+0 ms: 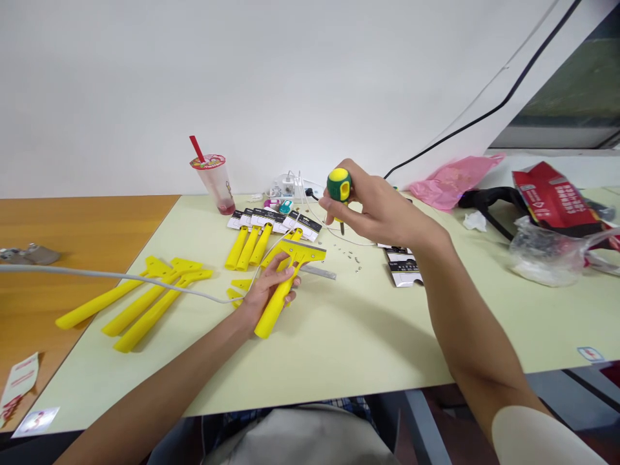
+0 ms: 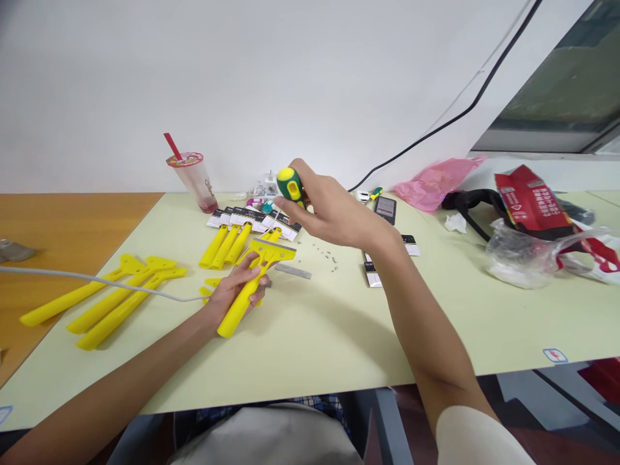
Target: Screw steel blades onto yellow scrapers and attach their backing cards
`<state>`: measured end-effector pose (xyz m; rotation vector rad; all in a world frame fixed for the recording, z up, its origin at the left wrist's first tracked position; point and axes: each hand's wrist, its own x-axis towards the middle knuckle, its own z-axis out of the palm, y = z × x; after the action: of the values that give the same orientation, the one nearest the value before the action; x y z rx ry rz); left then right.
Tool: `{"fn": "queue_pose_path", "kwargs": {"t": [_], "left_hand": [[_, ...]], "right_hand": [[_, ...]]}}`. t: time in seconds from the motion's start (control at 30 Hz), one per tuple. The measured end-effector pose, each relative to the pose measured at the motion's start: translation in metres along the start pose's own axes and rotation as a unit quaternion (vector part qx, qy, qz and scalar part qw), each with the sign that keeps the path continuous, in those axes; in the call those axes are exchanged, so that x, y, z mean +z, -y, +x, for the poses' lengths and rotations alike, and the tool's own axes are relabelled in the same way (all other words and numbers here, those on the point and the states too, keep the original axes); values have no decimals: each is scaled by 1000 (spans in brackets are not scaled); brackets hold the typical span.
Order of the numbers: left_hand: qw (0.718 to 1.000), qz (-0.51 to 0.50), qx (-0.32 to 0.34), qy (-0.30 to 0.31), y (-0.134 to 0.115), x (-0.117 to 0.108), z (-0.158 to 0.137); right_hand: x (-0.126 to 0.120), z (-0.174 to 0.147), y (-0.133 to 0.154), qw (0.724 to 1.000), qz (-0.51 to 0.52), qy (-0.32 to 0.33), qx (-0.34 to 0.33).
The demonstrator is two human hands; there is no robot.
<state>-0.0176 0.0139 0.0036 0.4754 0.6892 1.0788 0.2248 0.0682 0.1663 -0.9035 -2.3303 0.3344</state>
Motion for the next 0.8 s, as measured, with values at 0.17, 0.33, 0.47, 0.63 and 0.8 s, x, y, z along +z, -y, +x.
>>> {"fn": "queue_pose_path", "kwargs": {"t": [0.17,0.33,0.47,0.63,0.8], "left_hand": [[1000,4,-3,11,0,-1,-1],[1000,7,-4,20,0,-3,-1],[1000,6,-3,24,0,-3,0],[1000,11,-3,24,-2,-2,0],[999,27,-4,32,-3,-1,-1]], "right_hand": [[4,3,-10,998,-20,41,31],[9,7,-16,991,-80,72,77],[7,8,-16,988,-84,94,89],[-7,3,-24,985,-104,74,120],[-18,-39,-71,967,-149,35,206]]}}
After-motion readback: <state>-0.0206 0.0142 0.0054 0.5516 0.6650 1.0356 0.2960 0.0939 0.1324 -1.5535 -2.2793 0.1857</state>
